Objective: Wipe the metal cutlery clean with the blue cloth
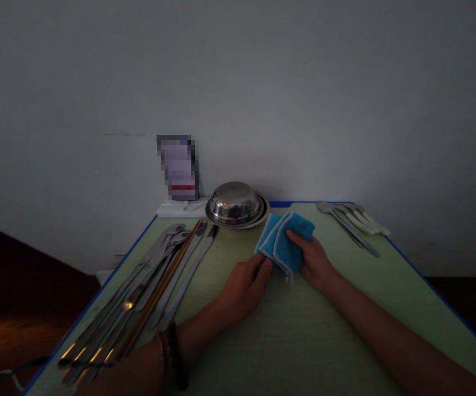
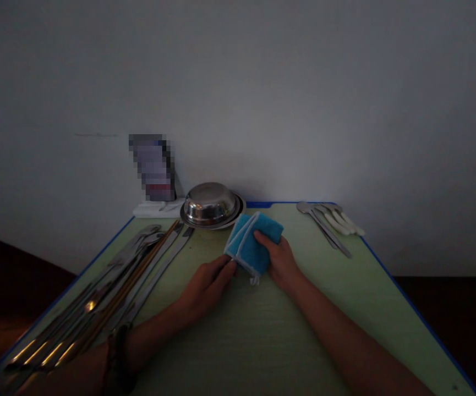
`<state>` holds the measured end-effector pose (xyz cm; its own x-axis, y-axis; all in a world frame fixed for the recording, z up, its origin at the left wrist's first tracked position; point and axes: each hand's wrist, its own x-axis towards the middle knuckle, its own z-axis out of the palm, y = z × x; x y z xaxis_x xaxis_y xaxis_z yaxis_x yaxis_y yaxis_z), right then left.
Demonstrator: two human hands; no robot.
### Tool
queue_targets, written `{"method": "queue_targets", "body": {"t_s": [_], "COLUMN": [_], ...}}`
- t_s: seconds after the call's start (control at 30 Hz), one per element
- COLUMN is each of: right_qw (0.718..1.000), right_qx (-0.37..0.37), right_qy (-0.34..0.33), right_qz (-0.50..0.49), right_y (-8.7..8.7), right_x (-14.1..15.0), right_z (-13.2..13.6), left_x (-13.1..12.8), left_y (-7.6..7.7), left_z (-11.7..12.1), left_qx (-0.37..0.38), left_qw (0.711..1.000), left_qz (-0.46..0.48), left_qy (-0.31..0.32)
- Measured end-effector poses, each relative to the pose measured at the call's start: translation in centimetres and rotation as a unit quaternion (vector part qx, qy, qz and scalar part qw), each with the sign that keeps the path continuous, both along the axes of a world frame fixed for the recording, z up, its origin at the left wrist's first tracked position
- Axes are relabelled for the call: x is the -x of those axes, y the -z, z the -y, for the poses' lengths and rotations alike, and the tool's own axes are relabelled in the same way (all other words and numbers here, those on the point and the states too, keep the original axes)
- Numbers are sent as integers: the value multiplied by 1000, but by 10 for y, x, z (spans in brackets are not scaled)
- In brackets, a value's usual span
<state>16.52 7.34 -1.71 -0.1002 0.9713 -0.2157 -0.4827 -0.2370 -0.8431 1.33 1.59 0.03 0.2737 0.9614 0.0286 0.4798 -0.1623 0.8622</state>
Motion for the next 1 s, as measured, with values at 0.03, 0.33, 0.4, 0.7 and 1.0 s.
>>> {"method": "queue_targets", "body": {"t_s": [0.03,0.33,0.4,0.7,1.0], "right_qw": [1000,999,999,1000,999], "right_qx": [3,-20,-23,-21,-26], "right_qy": [-5,-27,-24,-18,22], "right_qz": [-4,1,8,7,1], "right_y": [0,6,7,5,5], "right_x": [0,-2,-2,-2,-1], "right_z": [0,-1,-1,-3,-4], "left_x": [0,0,0,0,2], "left_y": [1,1,1,0,-2], "left_z": [0,-1,-1,-2,-1], "left_qx": [-1,14,16,41,12], "left_qw": [1000,1000,1000,999,996], "left_qz": [-1,-6,-13,-1,-71], "left_qy": [0,14,20,14,56]}}
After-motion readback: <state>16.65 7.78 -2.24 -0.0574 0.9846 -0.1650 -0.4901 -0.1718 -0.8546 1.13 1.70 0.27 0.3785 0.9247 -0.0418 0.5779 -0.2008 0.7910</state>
